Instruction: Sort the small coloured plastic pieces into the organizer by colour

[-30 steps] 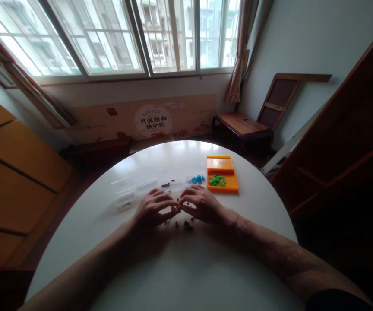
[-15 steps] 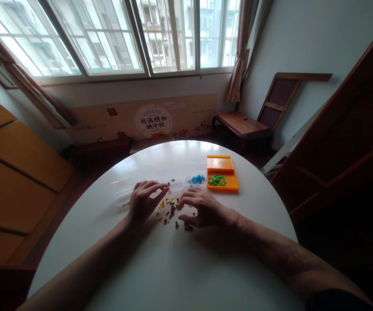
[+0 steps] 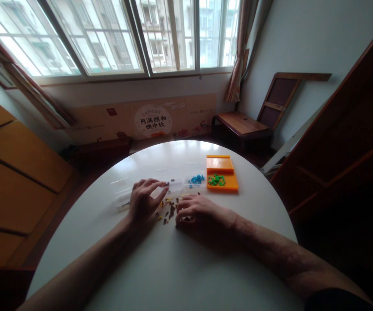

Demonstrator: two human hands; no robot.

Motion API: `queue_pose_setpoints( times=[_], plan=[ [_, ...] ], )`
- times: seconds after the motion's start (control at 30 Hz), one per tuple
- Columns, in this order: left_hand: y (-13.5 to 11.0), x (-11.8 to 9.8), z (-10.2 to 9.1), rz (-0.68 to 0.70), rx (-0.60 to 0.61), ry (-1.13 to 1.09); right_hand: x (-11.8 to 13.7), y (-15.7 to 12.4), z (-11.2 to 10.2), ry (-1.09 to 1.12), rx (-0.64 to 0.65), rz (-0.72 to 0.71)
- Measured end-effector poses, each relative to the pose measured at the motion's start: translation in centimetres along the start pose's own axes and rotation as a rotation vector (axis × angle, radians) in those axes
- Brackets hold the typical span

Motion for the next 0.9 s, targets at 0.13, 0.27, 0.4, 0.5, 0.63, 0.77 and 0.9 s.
queue_pose_setpoints(
  times=[0.13,0.27,0.4,0.5,0.63,0.77,0.9],
  plan=[
    [0.0,-0.9,-0.4,0.073,-0.009,-0.057,-0.6,-0.2,0.3,0.006,0.004,0.011],
    [-0.3,-1.9,-0.5,0.200,-0.026,-0.122,-0.8,-0.3,0.5,0.007,-0.011,0.017],
    [-0.5,-2.5,-0.4,0.270,-0.001,-0.137,-0.8,-0.3,0.4,-0.015,-0.022,0.031],
    [-0.5,-2.4,-0.4,0.274,0.021,-0.145,-0.8,-0.3,0.2,-0.049,-0.048,0.019],
    [-0.6,-3.0,-0.9,0.343,0.015,-0.218,-1.2,-0.5,-0.7,-0.060,-0.211,0.031],
    [-1.1,-3.9,-1.2,0.414,0.026,-0.281,-1.7,-1.0,-1.8,-0.023,-0.375,0.084],
    [-1.5,-4.7,-1.0,0.467,0.045,-0.239,-2.0,-1.2,-2.0,0.012,-0.419,0.107]
  ],
)
Point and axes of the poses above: each hand's wrist, its own y-axis towards the middle knuckle, its own z-axis out of the palm, x = y × z, the point moved 7 cm from there along y, towards the middle knuckle, and after that the axes turned 10 degrees about y, right-handed, at the moved point
